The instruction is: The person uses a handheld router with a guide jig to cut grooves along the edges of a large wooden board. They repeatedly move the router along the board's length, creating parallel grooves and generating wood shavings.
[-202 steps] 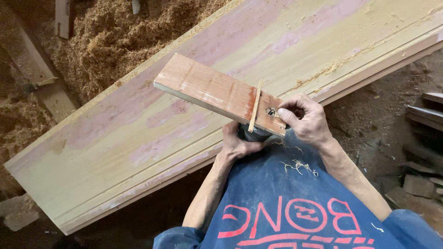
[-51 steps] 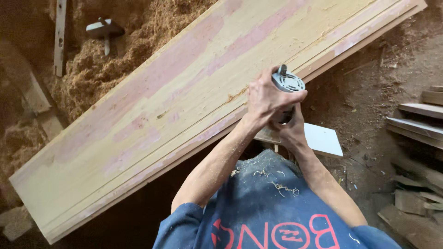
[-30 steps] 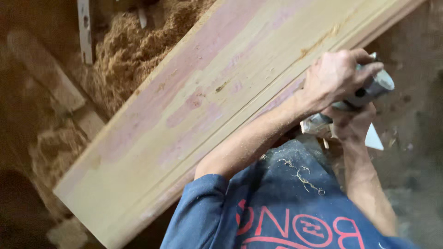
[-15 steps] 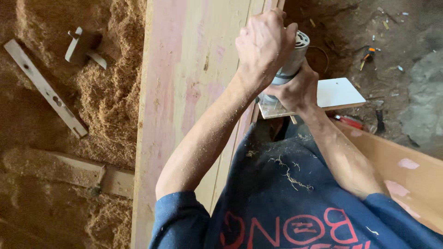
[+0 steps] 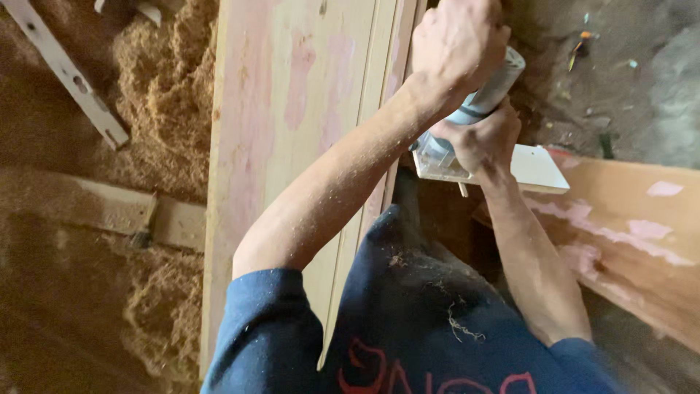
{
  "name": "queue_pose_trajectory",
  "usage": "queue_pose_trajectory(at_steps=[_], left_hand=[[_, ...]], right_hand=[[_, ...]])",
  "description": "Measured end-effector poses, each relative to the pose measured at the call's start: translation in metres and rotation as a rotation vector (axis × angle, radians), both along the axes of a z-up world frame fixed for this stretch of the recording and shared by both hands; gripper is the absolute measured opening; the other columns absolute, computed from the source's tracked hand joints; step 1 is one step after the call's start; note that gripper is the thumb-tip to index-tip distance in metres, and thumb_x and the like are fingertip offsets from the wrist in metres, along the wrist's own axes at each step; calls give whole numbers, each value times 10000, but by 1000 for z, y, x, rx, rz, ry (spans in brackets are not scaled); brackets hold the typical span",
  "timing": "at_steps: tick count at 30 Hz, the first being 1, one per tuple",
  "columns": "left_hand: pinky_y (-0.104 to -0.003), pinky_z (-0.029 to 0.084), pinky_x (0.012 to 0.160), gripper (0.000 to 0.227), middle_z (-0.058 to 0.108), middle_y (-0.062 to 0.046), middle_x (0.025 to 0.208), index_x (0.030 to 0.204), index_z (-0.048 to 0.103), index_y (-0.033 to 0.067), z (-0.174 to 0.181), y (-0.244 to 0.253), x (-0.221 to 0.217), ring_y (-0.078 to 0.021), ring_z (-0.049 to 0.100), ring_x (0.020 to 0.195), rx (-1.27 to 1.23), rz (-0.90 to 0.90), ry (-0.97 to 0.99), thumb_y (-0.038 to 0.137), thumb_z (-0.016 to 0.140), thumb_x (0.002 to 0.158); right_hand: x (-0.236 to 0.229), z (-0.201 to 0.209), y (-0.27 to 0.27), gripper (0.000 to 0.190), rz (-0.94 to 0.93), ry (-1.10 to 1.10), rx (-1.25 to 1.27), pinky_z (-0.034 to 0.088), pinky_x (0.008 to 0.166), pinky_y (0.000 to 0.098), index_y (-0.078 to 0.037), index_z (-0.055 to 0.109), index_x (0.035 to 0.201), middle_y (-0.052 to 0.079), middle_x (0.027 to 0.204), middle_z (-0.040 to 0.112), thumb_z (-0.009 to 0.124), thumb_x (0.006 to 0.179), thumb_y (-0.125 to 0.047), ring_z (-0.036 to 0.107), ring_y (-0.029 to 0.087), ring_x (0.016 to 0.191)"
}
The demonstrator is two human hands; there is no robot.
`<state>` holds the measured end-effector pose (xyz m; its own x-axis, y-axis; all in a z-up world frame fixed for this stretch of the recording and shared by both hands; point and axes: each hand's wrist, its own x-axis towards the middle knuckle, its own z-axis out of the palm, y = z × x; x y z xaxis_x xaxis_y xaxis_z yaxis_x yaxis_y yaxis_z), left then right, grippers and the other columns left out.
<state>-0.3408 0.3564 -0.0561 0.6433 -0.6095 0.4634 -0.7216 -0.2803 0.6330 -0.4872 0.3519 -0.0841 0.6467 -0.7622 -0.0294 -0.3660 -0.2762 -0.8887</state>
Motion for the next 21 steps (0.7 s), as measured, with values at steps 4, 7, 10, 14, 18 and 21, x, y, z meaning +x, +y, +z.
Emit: queue_pose_trajectory(at_steps=[4, 7, 10, 14, 18, 21], left_hand=[[-478, 568, 601, 174, 712, -157, 759, 865, 701, 81, -10, 18, -34, -378, 703, 703, 88, -84, 35, 209, 669, 752], [-479, 568, 623, 163, 714, -151, 754, 850, 698, 82, -14, 40, -43, -373, 705, 708, 99, -102, 47, 225, 678, 777], [-474, 565, 621, 188, 715, -148, 745, 845, 699, 79, -16, 60, -46, -365, 707, 700, 108, -116, 75, 251, 703, 772], [-458, 552, 585, 226, 711, -137, 712, 842, 696, 58, -23, 87, -36, -337, 710, 656, 78, -85, 120, 249, 735, 728], [-453, 532, 544, 168, 690, -128, 647, 786, 695, 60, -39, 106, -24, -322, 689, 587, 21, -57, 118, 227, 707, 781], [-451, 516, 503, 184, 672, -127, 591, 737, 698, 68, -52, 114, -13, -314, 668, 528, -29, -33, 116, 222, 682, 836]], right_hand=[[-37, 3, 28, 688, -10, -40, -9, 578, 936, 338, 0, 636, 1253, 105, 1153, 753, 929, 692, -270, 730, 215, 1025], [-51, 3, 45, 575, 70, -75, 32, 591, 976, 341, 1, 706, 1210, 102, 1141, 785, 917, 742, -258, 759, 229, 1031], [-53, -1, 62, 642, 60, -68, 2, 593, 930, 352, 6, 657, 1219, 102, 1122, 760, 921, 702, -268, 745, 238, 992], [-46, -10, 83, 598, 95, 2, 67, 642, 913, 342, -28, 662, 1188, 92, 1084, 767, 876, 701, -300, 765, 223, 939], [-41, -19, 98, 579, 125, 57, 19, 636, 912, 356, -17, 665, 1176, 104, 1091, 771, 882, 724, -307, 764, 226, 959], [-33, -25, 104, 621, 153, 69, -1, 632, 917, 352, -10, 646, 1211, 100, 1110, 767, 886, 728, -318, 760, 213, 978]])
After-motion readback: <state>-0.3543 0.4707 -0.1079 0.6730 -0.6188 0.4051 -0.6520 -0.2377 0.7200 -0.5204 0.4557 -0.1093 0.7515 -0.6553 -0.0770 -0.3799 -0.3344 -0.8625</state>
